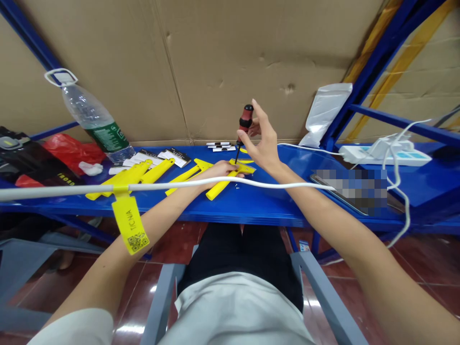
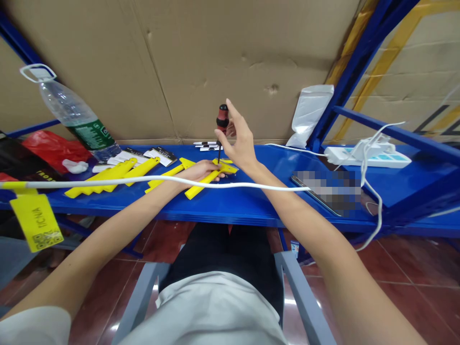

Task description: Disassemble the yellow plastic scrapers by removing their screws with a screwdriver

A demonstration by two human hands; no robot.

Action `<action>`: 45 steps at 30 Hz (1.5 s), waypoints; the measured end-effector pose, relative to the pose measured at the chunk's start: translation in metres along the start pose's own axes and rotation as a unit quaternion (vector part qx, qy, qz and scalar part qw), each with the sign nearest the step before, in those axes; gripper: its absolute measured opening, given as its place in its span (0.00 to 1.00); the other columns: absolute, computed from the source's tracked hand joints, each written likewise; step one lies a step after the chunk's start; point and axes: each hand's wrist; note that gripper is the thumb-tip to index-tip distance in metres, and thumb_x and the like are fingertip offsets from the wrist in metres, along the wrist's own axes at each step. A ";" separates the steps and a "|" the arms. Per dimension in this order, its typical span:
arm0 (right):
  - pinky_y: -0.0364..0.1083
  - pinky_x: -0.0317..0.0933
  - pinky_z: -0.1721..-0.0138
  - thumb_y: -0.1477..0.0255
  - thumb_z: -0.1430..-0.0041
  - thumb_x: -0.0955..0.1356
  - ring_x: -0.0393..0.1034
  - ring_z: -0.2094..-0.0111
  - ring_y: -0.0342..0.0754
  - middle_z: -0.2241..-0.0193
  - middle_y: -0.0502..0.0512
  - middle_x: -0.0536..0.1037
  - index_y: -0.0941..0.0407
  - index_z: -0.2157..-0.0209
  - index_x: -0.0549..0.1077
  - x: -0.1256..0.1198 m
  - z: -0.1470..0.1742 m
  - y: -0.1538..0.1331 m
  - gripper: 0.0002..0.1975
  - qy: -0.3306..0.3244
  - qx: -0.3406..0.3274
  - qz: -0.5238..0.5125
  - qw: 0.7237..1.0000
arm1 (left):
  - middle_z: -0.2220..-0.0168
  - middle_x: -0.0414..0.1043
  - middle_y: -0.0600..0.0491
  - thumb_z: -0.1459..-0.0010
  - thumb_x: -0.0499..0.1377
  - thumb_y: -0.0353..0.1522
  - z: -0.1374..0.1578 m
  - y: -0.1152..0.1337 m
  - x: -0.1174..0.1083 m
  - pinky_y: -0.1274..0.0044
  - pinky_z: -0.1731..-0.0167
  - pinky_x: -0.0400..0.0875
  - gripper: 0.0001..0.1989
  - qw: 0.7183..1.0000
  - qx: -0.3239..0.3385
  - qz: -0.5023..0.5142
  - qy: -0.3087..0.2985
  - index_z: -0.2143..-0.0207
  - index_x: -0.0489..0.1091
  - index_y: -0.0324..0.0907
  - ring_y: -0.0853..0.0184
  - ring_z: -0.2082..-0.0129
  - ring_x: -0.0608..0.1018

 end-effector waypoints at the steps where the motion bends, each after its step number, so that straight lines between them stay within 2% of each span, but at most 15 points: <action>1: 0.70 0.84 0.44 0.41 0.21 0.64 0.85 0.51 0.62 0.43 0.62 0.84 0.42 0.14 0.50 0.000 0.000 0.000 0.45 -0.002 0.002 -0.008 1.000 | 0.58 0.89 0.32 0.22 0.57 0.19 0.000 0.000 0.000 0.77 0.56 0.85 0.14 1.000 0.000 0.002 0.001 0.56 0.84 0.27 0.65 0.67 0.88; 3: 0.70 0.84 0.44 0.41 0.19 0.62 0.85 0.50 0.62 0.42 0.62 0.85 0.43 0.13 0.44 0.000 0.001 0.000 0.46 -0.009 0.008 -0.013 1.000 | 0.58 0.89 0.32 0.22 0.57 0.19 0.000 0.000 0.000 0.77 0.56 0.85 0.14 1.000 -0.003 0.003 0.000 0.54 0.84 0.27 0.64 0.67 0.88; 5: 0.70 0.83 0.42 0.41 0.20 0.63 0.85 0.47 0.63 0.40 0.62 0.84 0.41 0.12 0.43 0.000 0.001 0.001 0.47 -0.016 0.013 -0.005 1.000 | 0.56 0.90 0.33 0.22 0.57 0.19 0.000 0.000 0.000 0.77 0.56 0.85 0.14 1.000 -0.004 0.004 -0.003 0.54 0.84 0.28 0.64 0.67 0.89; 8: 0.70 0.84 0.43 0.38 0.24 0.67 0.84 0.46 0.64 0.39 0.62 0.81 0.40 0.14 0.51 0.000 -0.001 0.005 0.48 -0.009 0.002 0.011 1.000 | 0.54 0.90 0.33 0.22 0.58 0.19 0.001 0.000 0.000 0.76 0.55 0.86 0.12 1.000 0.002 0.003 -0.001 0.54 0.83 0.29 0.64 0.65 0.89; 10: 0.70 0.84 0.44 0.38 0.24 0.67 0.85 0.48 0.63 0.41 0.62 0.82 0.40 0.15 0.53 0.000 -0.001 0.004 0.47 -0.002 -0.006 0.012 1.000 | 0.53 0.89 0.32 0.22 0.57 0.18 0.002 0.000 0.001 0.75 0.53 0.86 0.12 1.000 0.005 0.003 -0.001 0.55 0.83 0.28 0.64 0.65 0.89; 14: 0.68 0.84 0.44 0.40 0.20 0.63 0.86 0.51 0.62 0.44 0.62 0.85 0.41 0.13 0.40 0.001 0.000 -0.001 0.48 -0.006 0.003 -0.004 1.000 | 0.53 0.89 0.30 0.23 0.57 0.18 0.001 -0.001 0.001 0.75 0.51 0.85 0.13 1.000 0.007 0.008 -0.010 0.55 0.83 0.27 0.64 0.65 0.89; 16: 0.69 0.84 0.43 0.41 0.18 0.61 0.86 0.50 0.62 0.43 0.62 0.85 0.41 0.13 0.38 0.000 0.000 -0.003 0.46 -0.014 0.003 -0.006 1.000 | 0.54 0.89 0.31 0.23 0.57 0.18 0.001 -0.001 0.000 0.75 0.50 0.85 0.13 1.000 0.003 0.006 -0.009 0.53 0.83 0.28 0.64 0.64 0.89; 22: 0.68 0.84 0.44 0.39 0.22 0.65 0.85 0.48 0.62 0.39 0.63 0.81 0.40 0.14 0.51 0.000 0.000 0.001 0.45 -0.012 -0.004 0.010 1.000 | 0.56 0.90 0.33 0.22 0.57 0.19 0.002 0.001 0.001 0.76 0.53 0.85 0.13 1.000 -0.002 -0.012 0.001 0.57 0.82 0.30 0.64 0.65 0.89; 27: 0.69 0.83 0.44 0.42 0.19 0.60 0.84 0.47 0.63 0.40 0.62 0.83 0.40 0.13 0.43 0.002 0.002 -0.001 0.43 -0.015 0.006 -0.016 1.000 | 0.55 0.90 0.33 0.22 0.56 0.19 0.003 0.002 0.003 0.78 0.55 0.85 0.15 1.000 0.000 -0.009 -0.009 0.57 0.83 0.30 0.66 0.67 0.88; 33: 0.71 0.84 0.43 0.41 0.22 0.66 0.84 0.46 0.63 0.39 0.62 0.79 0.38 0.15 0.53 0.001 0.000 0.001 0.44 -0.007 0.010 0.015 1.000 | 0.57 0.90 0.34 0.23 0.58 0.20 0.002 0.001 0.001 0.74 0.50 0.85 0.12 1.000 -0.002 -0.010 -0.007 0.50 0.83 0.29 0.62 0.63 0.90; 37: 0.68 0.85 0.43 0.44 0.18 0.62 0.84 0.46 0.61 0.36 0.63 0.79 0.38 0.13 0.47 0.000 -0.001 -0.002 0.41 -0.016 0.016 0.006 1.000 | 0.54 0.90 0.33 0.23 0.56 0.18 0.003 0.001 0.003 0.74 0.49 0.85 0.14 1.000 -0.001 0.007 -0.011 0.48 0.83 0.27 0.62 0.62 0.90; 41: 0.66 0.86 0.44 0.45 0.16 0.59 0.85 0.44 0.60 0.36 0.63 0.80 0.39 0.12 0.41 0.001 -0.001 -0.005 0.42 -0.024 0.015 0.015 0.999 | 0.55 0.89 0.32 0.23 0.55 0.18 0.004 0.003 0.004 0.75 0.50 0.85 0.14 1.000 0.002 0.012 -0.013 0.53 0.83 0.27 0.63 0.63 0.90; 45: 0.68 0.87 0.46 0.43 0.20 0.66 0.86 0.47 0.62 0.39 0.63 0.82 0.40 0.13 0.47 0.001 -0.001 -0.005 0.46 -0.009 0.017 0.022 1.000 | 0.57 0.89 0.33 0.23 0.56 0.18 0.005 0.003 0.003 0.75 0.50 0.85 0.14 1.000 0.004 0.001 -0.013 0.56 0.82 0.29 0.64 0.63 0.89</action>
Point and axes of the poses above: each hand's wrist, its own z-axis away from the middle knuckle, its own x-axis out of the palm, y = z × x
